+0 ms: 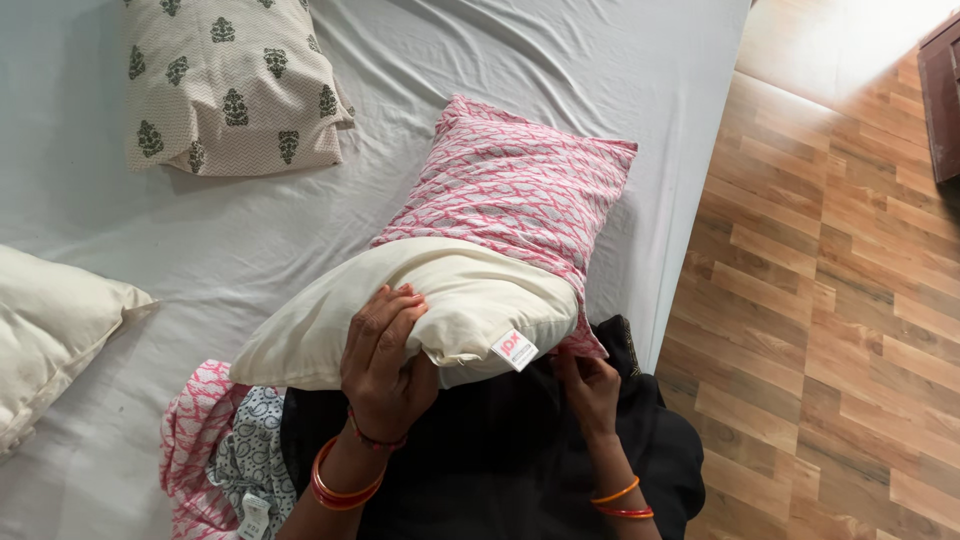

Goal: The person inserts a white pillow into a pink and white patterned pillowcase. They align the corners, pull the fabric over the pillow, and smooth the surface to fit the case properly.

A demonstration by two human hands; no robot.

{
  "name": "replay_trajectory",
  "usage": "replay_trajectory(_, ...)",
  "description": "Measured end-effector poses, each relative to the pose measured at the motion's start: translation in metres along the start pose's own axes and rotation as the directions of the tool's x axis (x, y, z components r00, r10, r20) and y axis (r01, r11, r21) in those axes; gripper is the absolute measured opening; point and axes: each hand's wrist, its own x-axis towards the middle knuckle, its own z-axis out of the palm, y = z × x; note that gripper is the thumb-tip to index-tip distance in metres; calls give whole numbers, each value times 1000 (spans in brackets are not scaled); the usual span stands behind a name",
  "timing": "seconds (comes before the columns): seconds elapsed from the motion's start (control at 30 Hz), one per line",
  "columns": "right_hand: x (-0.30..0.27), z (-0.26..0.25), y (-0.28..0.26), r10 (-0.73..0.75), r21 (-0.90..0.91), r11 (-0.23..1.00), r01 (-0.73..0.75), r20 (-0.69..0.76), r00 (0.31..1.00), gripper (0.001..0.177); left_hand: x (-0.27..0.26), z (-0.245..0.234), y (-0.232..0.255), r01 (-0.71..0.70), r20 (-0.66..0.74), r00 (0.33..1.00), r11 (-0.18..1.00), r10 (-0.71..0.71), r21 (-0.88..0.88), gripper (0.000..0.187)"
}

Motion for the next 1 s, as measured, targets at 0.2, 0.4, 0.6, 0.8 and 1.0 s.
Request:
replay_trajectory(0.2,24,2,23,-104,-18,994,103,-26,994,29,-15,5,5,-26,84,996,999,28,-21,37)
replay_trajectory(0.4,5,-4,41,-134,229,967,114,71,988,19,-44,1,26,-152,469,866,985,173,-81,68)
replay_trajectory(0.6,-27,-18,50,54,184,981,-65,62,997,21,-80,9,22,-372,630,706,927,322,-57,62)
replay_trajectory(0.8,-48,-20,83,-98,236,968,80,67,993,20,-89,40,17,-416,539,773,909,336,30,41)
replay_trajectory(1.0,-93,-38,-12,-118,352,936,-7,332,936,26,-71,76,8,-362,412,862,927,296,92,34)
